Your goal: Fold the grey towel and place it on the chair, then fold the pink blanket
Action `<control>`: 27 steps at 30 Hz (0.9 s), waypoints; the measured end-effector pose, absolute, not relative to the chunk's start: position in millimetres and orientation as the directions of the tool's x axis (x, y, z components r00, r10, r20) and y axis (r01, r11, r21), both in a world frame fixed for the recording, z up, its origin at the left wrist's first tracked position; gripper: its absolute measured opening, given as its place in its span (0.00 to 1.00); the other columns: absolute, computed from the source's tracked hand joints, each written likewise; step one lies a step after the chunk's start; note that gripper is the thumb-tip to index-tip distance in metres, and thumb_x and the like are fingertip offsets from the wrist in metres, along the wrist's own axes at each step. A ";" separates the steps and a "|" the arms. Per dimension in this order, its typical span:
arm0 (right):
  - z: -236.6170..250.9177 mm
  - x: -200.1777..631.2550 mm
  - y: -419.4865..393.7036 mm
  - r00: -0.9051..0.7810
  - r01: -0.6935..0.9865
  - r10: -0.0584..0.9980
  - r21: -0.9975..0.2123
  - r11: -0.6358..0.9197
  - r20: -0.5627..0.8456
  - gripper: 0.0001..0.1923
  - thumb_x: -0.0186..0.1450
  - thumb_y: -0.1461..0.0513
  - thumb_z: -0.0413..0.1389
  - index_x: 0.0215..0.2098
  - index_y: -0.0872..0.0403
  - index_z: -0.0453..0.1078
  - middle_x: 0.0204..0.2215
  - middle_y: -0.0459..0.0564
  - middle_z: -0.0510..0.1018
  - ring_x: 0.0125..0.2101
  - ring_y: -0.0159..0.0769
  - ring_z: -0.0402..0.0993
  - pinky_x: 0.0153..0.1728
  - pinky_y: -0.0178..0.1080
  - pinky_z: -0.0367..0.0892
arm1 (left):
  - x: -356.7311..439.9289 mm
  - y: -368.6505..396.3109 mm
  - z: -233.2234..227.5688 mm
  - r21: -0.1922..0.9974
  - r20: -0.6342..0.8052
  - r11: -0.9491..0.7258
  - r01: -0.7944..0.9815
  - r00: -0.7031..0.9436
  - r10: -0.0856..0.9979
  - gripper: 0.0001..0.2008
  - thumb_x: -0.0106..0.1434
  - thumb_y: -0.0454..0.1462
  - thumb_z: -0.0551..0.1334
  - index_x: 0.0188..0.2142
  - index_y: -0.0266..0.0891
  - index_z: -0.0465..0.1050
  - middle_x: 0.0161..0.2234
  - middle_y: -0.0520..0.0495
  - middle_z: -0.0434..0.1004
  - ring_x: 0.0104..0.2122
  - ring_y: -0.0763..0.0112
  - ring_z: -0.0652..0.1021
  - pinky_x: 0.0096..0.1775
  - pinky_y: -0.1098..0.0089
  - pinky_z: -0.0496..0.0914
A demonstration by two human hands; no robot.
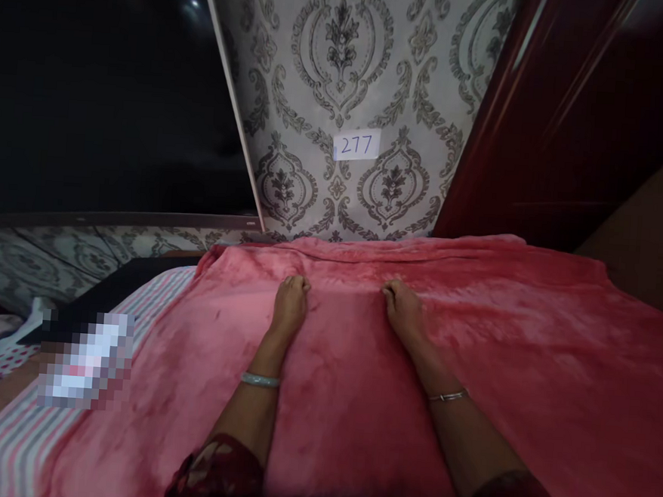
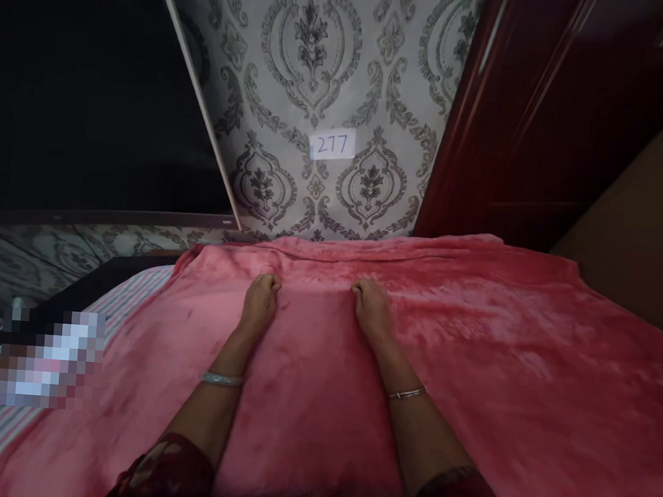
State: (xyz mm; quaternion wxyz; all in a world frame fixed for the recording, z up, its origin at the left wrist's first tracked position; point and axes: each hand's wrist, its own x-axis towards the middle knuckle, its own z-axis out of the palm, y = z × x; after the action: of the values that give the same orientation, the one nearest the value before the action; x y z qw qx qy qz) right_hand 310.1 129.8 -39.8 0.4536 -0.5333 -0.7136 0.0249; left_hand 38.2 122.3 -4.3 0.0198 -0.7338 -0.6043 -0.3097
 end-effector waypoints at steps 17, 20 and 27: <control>-45.7 328.3 127.7 -0.180 0.725 0.755 -0.434 0.534 0.630 0.15 0.68 0.55 0.48 0.29 0.50 0.70 0.30 0.53 0.76 0.36 0.44 0.71 0.41 0.44 0.66 | 49.1 110.5 -1.9 0.355 0.392 -0.168 0.919 0.017 0.920 0.13 0.72 0.36 0.51 0.49 0.41 0.71 0.41 0.42 0.81 0.42 0.61 0.79 0.41 0.67 0.67; -55.5 332.0 132.7 -0.174 0.710 0.743 -0.440 0.550 0.647 0.17 0.68 0.52 0.47 0.30 0.50 0.71 0.30 0.53 0.77 0.35 0.44 0.72 0.40 0.45 0.68 | 48.9 107.4 -4.4 0.325 0.367 -0.180 0.928 0.052 0.929 0.12 0.72 0.38 0.53 0.48 0.42 0.73 0.41 0.44 0.81 0.42 0.64 0.79 0.42 0.68 0.68; -66.2 335.2 139.1 -0.149 0.713 0.743 -0.450 0.538 0.653 0.19 0.66 0.49 0.46 0.30 0.50 0.72 0.30 0.54 0.78 0.34 0.45 0.74 0.37 0.46 0.70 | 36.6 96.8 -5.7 0.255 0.331 -0.234 0.938 0.142 0.933 0.13 0.72 0.39 0.52 0.44 0.39 0.75 0.44 0.43 0.80 0.46 0.64 0.77 0.48 0.67 0.67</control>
State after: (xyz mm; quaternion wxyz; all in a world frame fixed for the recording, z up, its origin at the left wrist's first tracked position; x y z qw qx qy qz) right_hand 335.2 139.1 -66.2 0.4416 -0.4801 -0.7577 0.0169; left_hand 36.6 96.8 -5.7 0.0061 -0.7557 -0.6190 -0.2138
